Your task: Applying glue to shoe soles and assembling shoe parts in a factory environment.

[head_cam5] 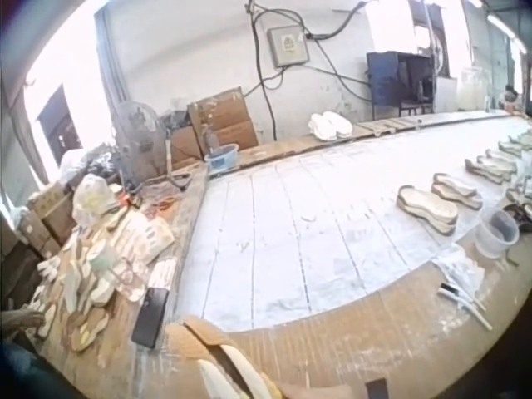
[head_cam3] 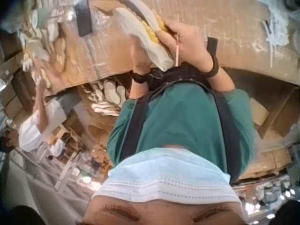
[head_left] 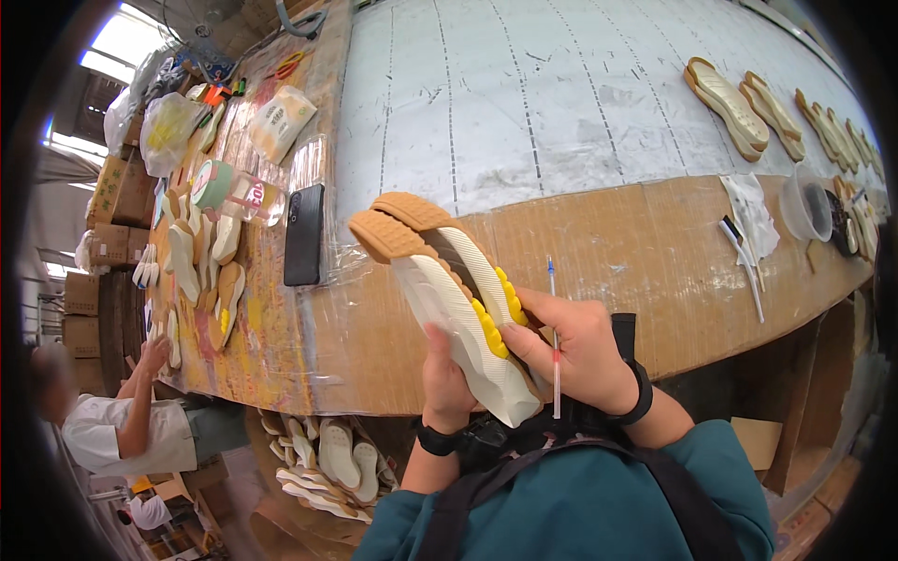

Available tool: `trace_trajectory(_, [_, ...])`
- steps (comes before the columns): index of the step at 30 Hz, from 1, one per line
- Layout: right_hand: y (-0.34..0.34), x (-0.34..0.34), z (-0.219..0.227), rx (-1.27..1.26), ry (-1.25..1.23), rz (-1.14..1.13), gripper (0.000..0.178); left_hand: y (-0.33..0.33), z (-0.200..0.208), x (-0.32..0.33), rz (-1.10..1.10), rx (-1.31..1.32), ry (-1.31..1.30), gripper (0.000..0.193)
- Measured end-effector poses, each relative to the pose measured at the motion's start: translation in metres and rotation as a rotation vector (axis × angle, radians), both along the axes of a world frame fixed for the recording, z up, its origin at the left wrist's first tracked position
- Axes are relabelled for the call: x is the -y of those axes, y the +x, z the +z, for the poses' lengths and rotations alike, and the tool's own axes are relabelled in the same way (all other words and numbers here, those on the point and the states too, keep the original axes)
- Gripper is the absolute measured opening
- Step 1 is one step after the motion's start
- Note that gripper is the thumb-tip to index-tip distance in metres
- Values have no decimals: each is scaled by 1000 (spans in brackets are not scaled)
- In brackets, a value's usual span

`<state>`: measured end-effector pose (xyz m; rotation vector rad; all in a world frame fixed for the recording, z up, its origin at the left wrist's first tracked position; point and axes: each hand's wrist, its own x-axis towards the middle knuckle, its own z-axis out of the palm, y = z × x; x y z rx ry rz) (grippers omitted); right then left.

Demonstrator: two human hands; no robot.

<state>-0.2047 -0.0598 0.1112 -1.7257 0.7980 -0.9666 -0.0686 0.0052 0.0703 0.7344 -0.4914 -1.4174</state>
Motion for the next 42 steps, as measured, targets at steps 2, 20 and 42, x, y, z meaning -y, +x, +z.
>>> trace_trajectory(2, [-1,-1,-3,-86,-93,-59,33,-7,6,1,21,-85,48,59])
trace_trajectory(20, [-8,-4,7,-5,211,42,58,-25,11,-5,325,455,56,59])
trace_trajectory(42, [-10,-13,4,95,73,98,96,-7,16,7,163,78,203,40])
